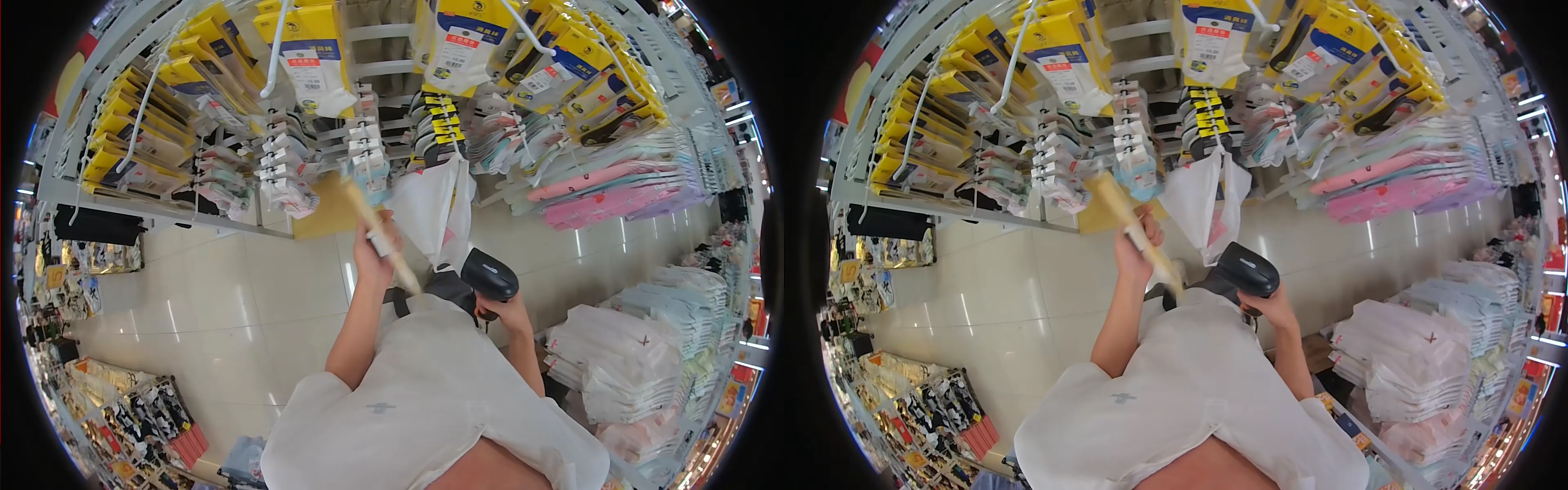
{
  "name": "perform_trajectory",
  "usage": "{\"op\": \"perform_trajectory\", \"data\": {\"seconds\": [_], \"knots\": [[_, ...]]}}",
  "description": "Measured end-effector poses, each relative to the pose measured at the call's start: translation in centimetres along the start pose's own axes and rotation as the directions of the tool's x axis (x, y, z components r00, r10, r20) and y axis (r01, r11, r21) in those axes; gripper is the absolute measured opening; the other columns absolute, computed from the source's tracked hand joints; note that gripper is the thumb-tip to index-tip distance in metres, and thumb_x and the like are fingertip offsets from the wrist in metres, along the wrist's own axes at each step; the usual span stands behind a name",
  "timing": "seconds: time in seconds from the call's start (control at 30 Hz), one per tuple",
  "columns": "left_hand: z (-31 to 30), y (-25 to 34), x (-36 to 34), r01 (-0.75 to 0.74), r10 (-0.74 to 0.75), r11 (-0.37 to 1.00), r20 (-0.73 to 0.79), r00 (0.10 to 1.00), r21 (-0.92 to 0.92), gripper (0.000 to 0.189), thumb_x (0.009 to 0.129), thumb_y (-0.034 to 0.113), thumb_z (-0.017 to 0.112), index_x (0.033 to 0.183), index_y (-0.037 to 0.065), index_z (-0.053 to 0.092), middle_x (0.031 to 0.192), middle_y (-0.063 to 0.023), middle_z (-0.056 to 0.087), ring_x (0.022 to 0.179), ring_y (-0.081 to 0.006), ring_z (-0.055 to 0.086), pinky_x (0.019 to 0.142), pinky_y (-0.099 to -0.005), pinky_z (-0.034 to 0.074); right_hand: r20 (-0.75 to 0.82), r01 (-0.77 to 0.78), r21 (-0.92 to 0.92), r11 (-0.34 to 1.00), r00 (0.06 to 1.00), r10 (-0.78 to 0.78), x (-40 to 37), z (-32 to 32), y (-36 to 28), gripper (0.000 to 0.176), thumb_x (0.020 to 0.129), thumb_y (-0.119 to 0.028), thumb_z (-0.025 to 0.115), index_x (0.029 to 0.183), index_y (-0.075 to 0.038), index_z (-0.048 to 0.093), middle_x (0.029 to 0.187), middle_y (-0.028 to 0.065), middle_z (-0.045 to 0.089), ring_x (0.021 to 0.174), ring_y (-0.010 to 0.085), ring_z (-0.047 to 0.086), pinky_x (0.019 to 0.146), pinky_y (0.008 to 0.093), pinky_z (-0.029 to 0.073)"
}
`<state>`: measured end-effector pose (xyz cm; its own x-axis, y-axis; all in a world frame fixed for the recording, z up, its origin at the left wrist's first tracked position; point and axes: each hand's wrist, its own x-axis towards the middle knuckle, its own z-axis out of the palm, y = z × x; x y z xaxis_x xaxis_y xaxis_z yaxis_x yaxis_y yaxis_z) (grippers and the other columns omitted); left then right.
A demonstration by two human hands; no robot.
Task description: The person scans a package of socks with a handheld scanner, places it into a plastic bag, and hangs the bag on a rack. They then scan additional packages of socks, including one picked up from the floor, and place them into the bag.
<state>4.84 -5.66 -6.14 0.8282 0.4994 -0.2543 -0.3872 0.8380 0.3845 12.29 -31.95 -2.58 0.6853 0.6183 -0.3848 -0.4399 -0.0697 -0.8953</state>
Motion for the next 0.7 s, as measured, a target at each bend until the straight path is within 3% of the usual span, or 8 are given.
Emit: {"op": "perform_trajectory", "data": {"seconds": [0.03, 0.13, 0.23, 0.33, 0.53, 0.7], "knots": [[-3.4, -0.8, 1.7, 0.016, 0.012, 0.997, 0.348, 0.937, -0.076, 0.044, 0.096, 0.041, 0.039, 0.109, 0.002, 0.054, 0.062, 0.0004, 0.042, 0.051, -0.0095, 0.039, 0.048, -0.0237, 0.033, 0.027, -0.008, -0.003, 1.0, 1.0, 0.008, 0.0, 0.0, -0.1, 0.028, 0.071, 0.001, 0.073, 0.095, -0.001, 0.06, 0.069, 0.0025, 0.06, 0.06, 0.0093, 0.057, 0.052, 0.0267, 0.047], [-3.0, -1.5, 2.3, 0.239, -0.026, 0.924, 0.574, 0.819, -0.299, 0.047, 0.093, 0.042, 0.044, 0.115, 0.002, 0.054, 0.06, 0.0009, 0.039, 0.049, -0.0092, 0.038, 0.049, -0.0225, 0.031, 0.116, -0.111, -0.121, 0.986, 0.985, 0.125, 0.2, 0.3, -0.2, 0.026, 0.072, -0.002, 0.074, 0.095, -0.001, 0.06, 0.069, 0.0011, 0.059, 0.06, 0.0078, 0.055, 0.052, 0.0254, 0.045], [-2.3, -2.1, 1.7, 0.201, -0.004, 0.933, 0.55, 0.835, -0.297, 0.046, 0.094, 0.04, 0.043, 0.116, 0.002, 0.055, 0.059, 0.0012, 0.039, 0.049, -0.0091, 0.038, 0.05, -0.0216, 0.031, 0.14, -0.211, -0.308, 0.928, 0.955, 0.263, 0.6, 2.3, -1.2, 0.025, 0.073, -0.006, 0.074, 0.094, -0.002, 0.061, 0.068, -0.0008, 0.058, 0.058, 0.0063, 0.052, 0.052, 0.0236, 0.043], [-1.9, -2.6, 2.0, 0.228, -0.02, 0.937, 0.609, 0.793, -0.265, 0.046, 0.093, 0.04, 0.044, 0.116, 0.002, 0.057, 0.059, 0.0009, 0.039, 0.049, -0.009, 0.038, 0.051, -0.0214, 0.031, 0.137, -0.241, -0.345, 0.907, 0.943, 0.302, 0.9, 3.4, -0.4, 0.023, 0.074, -0.008, 0.073, 0.093, -0.003, 0.061, 0.067, -0.0018, 0.057, 0.057, 0.0059, 0.051, 0.053, 0.0223, 0.041], [-1.6, -1.3, 2.3, 0.145, 0.022, 0.945, 0.5, 0.866, -0.293, 0.044, 0.093, 0.039, 0.046, 0.112, 0.002, 0.06, 0.059, -0.0006, 0.04, 0.049, -0.0089, 0.038, 0.05, -0.0213, 0.031, 0.179, -0.227, -0.379, 0.897, 0.933, 0.312, 0.6, 3.5, -1.5, 0.024, 0.076, -0.014, 0.073, 0.094, -0.002, 0.061, 0.071, -0.001, 0.059, 0.059, 0.0064, 0.052, 0.055, 0.0235, 0.044], [-0.7, -0.2, 3.0, 0.102, 0.05, 0.957, 0.501, 0.864, -0.27, 0.044, 0.093, 0.039, 0.046, 0.111, 0.001, 0.06, 0.06, -0.0012, 0.041, 0.049, -0.0089, 0.038, 0.05, -0.0215, 0.032, 0.155, -0.25, -0.484, 0.838, 0.919, 0.364, 1.2, 4.5, -1.7, 0.026, 0.075, -0.015, 0.074, 0.094, -0.002, 0.061, 0.074, -0.0014, 0.06, 0.061, 0.0064, 0.053, 0.057, 0.024, 0.045]]}}
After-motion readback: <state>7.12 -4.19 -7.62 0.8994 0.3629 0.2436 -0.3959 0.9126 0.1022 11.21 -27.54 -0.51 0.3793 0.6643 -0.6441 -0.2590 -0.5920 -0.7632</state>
